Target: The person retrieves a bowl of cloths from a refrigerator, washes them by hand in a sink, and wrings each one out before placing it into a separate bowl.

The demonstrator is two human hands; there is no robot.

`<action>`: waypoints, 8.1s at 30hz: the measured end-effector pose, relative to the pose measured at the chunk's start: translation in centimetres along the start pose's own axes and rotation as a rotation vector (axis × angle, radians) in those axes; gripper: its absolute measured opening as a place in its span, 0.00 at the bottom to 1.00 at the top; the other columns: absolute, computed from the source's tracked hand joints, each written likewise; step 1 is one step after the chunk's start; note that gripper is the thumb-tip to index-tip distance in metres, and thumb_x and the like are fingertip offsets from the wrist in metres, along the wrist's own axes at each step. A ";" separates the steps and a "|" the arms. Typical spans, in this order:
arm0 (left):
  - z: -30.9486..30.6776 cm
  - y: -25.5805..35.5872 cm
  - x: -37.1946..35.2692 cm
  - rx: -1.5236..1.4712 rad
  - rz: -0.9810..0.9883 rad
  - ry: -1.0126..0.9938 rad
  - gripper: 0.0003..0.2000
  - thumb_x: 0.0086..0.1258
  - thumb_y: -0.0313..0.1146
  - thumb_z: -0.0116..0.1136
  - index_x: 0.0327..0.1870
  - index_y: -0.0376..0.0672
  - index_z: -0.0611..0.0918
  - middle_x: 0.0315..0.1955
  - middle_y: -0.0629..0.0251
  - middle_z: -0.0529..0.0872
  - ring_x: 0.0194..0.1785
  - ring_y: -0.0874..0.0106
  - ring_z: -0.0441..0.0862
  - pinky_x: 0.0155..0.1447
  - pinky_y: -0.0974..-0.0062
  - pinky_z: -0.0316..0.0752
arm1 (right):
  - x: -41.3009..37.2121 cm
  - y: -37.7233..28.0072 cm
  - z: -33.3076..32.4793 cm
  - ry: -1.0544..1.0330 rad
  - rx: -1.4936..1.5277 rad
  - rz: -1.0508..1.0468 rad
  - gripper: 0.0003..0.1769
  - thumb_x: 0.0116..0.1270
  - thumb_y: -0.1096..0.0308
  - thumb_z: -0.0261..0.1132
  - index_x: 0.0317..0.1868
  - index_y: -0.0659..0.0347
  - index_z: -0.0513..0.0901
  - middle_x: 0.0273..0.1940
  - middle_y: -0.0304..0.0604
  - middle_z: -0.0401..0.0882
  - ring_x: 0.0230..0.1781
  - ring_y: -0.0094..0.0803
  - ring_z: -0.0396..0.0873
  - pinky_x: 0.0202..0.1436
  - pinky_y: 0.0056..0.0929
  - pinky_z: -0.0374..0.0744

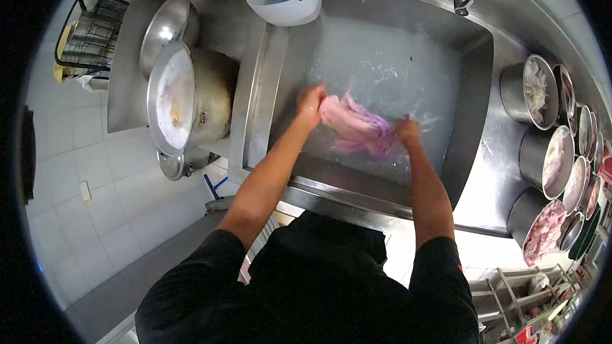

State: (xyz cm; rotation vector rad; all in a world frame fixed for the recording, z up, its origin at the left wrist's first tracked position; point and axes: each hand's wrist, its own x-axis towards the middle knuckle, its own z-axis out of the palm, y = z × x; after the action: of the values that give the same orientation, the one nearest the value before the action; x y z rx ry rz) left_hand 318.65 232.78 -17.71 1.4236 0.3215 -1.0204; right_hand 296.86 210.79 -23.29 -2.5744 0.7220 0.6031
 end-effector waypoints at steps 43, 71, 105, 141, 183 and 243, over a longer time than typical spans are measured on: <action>2.6 -0.5 -4.6 0.065 -0.277 -0.167 0.24 0.69 0.48 0.52 0.60 0.42 0.73 0.51 0.61 0.81 0.51 0.67 0.80 0.57 0.65 0.75 | -12.4 -25.9 -11.0 0.574 1.152 -0.344 0.11 0.50 0.63 0.68 0.21 0.62 0.79 0.24 0.50 0.81 0.28 0.47 0.79 0.41 0.39 0.77; 3.0 -0.6 -3.8 0.604 0.738 -0.177 0.22 0.59 0.45 0.64 0.51 0.43 0.77 0.49 0.59 0.82 0.56 0.62 0.77 0.60 0.67 0.69 | -14.6 -20.3 -17.4 0.507 1.023 -0.118 0.06 0.57 0.72 0.64 0.30 0.67 0.81 0.24 0.44 0.80 0.26 0.26 0.75 0.30 0.31 0.74; 7.6 10.1 -16.9 -0.522 0.276 -0.281 0.14 0.60 0.35 0.67 0.44 0.42 0.79 0.39 0.65 0.82 0.44 0.70 0.81 0.52 0.64 0.77 | -9.9 -19.7 -19.9 -0.212 1.989 0.319 0.28 0.70 0.46 0.49 0.58 0.58 0.73 0.54 0.48 0.77 0.56 0.42 0.75 0.64 0.52 0.68; -33.0 30.0 -20.6 1.366 0.753 0.522 0.12 0.57 0.25 0.57 0.43 0.34 0.82 0.44 0.47 0.83 0.51 0.51 0.79 0.54 0.58 0.75 | -7.9 -60.8 -37.1 0.442 1.424 -0.487 0.25 0.65 0.59 0.64 0.58 0.65 0.76 0.49 0.44 0.81 0.46 0.41 0.79 0.58 0.34 0.73; -30.7 39.3 -31.3 0.602 0.700 0.001 0.18 0.56 0.29 0.62 0.47 0.30 0.80 0.36 0.59 0.85 0.39 0.67 0.83 0.42 0.67 0.80 | -9.7 -60.4 -30.1 0.197 0.974 -0.199 0.19 0.61 0.57 0.63 0.39 0.68 0.81 0.34 0.50 0.83 0.32 0.35 0.81 0.34 0.35 0.78; 3.9 0.1 -4.2 -0.375 -0.161 -0.419 0.30 0.64 0.51 0.55 0.65 0.49 0.69 0.61 0.60 0.71 0.63 0.61 0.67 0.64 0.63 0.68 | -5.0 -22.4 -7.3 0.370 1.155 0.095 0.26 0.57 0.57 0.68 0.47 0.70 0.75 0.34 0.59 0.81 0.36 0.54 0.81 0.44 0.44 0.77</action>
State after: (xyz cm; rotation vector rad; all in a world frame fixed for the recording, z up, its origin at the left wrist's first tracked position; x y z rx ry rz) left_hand 314.87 230.86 -13.80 0.8331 0.3021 -1.2836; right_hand 307.72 226.87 -9.01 -1.5558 0.9344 -0.2640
